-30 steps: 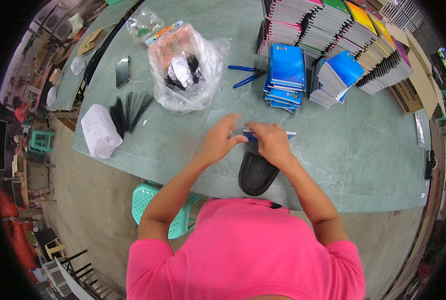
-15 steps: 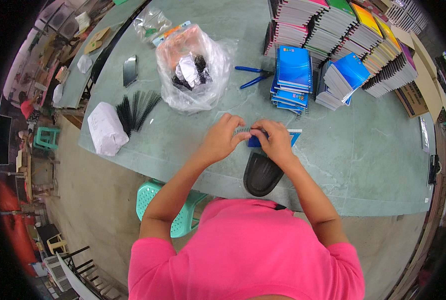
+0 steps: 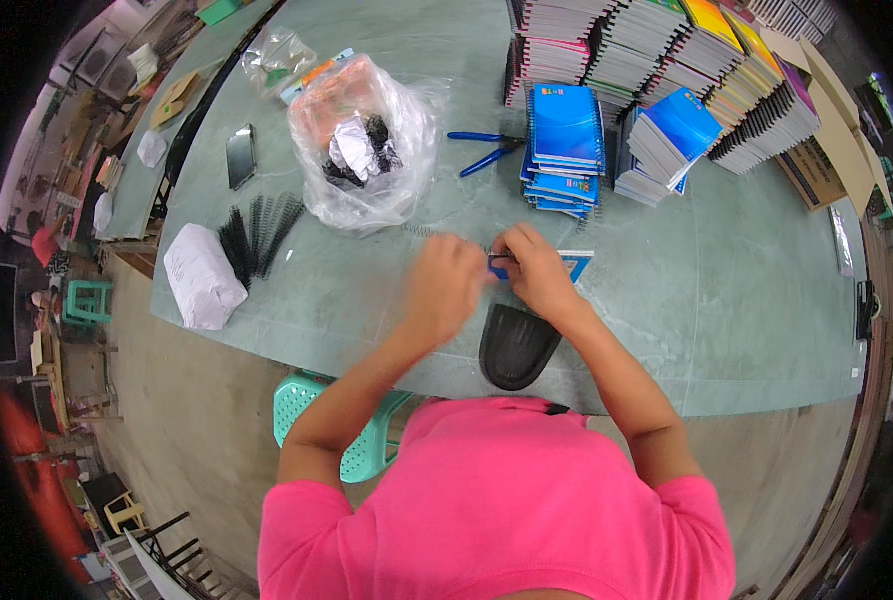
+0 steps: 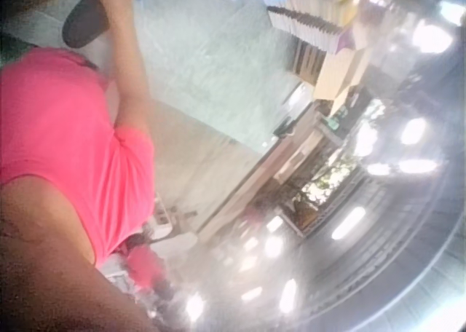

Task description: The person inserts a spiral coil into the punched holes of small blue notebook covers by hand.

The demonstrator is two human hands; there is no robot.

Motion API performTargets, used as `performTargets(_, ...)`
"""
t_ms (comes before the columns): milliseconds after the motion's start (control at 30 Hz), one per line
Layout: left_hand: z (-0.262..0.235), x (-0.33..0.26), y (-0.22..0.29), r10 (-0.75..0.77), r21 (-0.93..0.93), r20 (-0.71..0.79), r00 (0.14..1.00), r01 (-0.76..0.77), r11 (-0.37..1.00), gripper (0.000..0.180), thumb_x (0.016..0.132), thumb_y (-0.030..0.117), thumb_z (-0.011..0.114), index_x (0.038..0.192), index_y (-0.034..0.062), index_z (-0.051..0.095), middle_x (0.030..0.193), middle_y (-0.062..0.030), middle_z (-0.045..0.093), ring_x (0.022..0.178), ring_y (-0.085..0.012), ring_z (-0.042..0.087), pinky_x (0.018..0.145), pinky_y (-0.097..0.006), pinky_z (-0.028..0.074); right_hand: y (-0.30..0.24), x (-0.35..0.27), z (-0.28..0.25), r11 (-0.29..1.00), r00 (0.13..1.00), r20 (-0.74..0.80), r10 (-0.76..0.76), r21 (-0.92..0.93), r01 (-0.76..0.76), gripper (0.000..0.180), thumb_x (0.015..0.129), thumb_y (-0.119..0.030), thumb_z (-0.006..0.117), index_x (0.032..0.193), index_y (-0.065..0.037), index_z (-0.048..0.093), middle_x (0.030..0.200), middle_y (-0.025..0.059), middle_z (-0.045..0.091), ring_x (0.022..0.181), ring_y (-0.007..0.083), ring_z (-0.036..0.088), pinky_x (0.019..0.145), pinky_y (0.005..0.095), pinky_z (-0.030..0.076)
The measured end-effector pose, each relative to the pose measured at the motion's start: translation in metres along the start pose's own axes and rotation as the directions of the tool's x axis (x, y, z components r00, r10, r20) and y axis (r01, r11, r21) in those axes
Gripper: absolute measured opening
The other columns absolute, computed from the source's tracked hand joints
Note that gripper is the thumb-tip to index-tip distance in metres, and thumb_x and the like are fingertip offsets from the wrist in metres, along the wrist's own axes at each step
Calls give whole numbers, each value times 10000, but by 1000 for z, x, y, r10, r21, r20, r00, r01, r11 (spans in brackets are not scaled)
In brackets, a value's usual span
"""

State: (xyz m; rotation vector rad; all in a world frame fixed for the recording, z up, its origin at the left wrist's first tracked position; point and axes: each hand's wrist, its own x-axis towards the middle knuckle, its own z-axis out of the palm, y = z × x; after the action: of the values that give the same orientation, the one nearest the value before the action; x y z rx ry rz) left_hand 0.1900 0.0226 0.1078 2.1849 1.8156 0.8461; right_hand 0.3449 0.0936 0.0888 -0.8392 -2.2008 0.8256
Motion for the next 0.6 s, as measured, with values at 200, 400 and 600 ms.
performTargets(200,37,-35,22,-72,-424,368,927,236,874,310,726,168,697,981,59,557,1038,-176,514,959,-350,499,880,-418,392,12,-12,-39,937,969,-4,248,-252,-241,219,695,33,666,894,-29,600,812,108,620,765,292,604,702,361,480)
performTargets(400,-3,0,-3,-5,-163,109,994,23,986,410,743,102,677,1140,87,572,1045,-148,588,928,-302,566,804,-376,443,43,-39,-37,709,820,-63,569,542,-450,139,765,-10,673,902,11,665,805,48,656,679,101,594,629,229,483)
performTargets(600,-24,21,5,-47,-122,-129,991,31,992,348,754,80,653,1100,114,624,941,-118,633,857,-281,589,776,-358,454,59,-45,-32,771,861,-146,486,535,-344,129,766,-24,676,891,4,666,814,47,651,700,101,581,649,227,469)
